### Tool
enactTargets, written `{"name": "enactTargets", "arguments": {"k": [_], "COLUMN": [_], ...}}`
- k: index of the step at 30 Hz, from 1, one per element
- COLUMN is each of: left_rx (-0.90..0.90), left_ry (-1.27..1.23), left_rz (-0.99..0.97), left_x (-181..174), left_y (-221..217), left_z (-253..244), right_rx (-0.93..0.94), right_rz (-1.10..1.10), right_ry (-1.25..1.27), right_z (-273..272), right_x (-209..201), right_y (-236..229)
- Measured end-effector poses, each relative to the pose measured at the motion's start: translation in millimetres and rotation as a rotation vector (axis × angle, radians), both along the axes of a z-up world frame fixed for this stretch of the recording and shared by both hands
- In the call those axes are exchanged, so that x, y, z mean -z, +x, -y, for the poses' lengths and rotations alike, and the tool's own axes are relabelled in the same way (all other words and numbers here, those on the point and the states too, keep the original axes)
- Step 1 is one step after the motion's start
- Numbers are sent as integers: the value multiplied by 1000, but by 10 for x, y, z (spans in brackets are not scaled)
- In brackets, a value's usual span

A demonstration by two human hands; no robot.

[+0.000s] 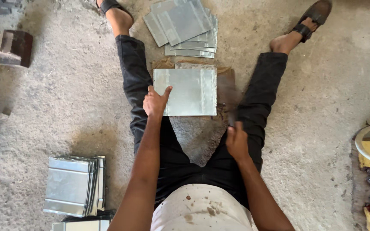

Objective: The person sits on the floor and uses a hammer to strike a metal sheet placed on a wooden block. They repeatedly hit the sheet, flip it over to work on the other side, and then stack the finished pieces with others nearby.

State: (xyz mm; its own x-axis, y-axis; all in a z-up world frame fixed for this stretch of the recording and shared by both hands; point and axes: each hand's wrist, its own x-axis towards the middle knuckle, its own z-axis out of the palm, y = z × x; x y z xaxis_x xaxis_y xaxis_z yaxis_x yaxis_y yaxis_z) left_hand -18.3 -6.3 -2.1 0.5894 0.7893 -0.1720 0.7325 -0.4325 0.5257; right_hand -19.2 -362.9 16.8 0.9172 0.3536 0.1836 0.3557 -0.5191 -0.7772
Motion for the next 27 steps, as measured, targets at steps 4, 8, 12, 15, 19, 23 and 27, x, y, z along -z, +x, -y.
{"name": "enactTargets", "arguments": {"k": [4,8,12,15,19,23,27], "left_rx": [19,30,13,12,11,25,34], "left_ry": [-11,29,-5,-18,-17,13,25], "left_rz": [-17,-4,-56,-40,-19,-21,-43], "left_x": [12,3,26,3,-26,-2,78], "left_y": [8,-77,-194,-171,-171,-186,-231], "left_z": [2,13,56,51,52,64,110], "right_rx": [-25,61,-68,-117,-31,-55,28], "right_rz": [90,-125,-12,58,32,-1,-103], "right_ry": [-46,372,735,860,8,39,356], "right_z": [-59,-99,-121,-282,-113,-195,-182], "right_x": [-212,-934,-1056,-501,5,-368,-1012], "right_y": [355,273,223,257,271,386,228]}}
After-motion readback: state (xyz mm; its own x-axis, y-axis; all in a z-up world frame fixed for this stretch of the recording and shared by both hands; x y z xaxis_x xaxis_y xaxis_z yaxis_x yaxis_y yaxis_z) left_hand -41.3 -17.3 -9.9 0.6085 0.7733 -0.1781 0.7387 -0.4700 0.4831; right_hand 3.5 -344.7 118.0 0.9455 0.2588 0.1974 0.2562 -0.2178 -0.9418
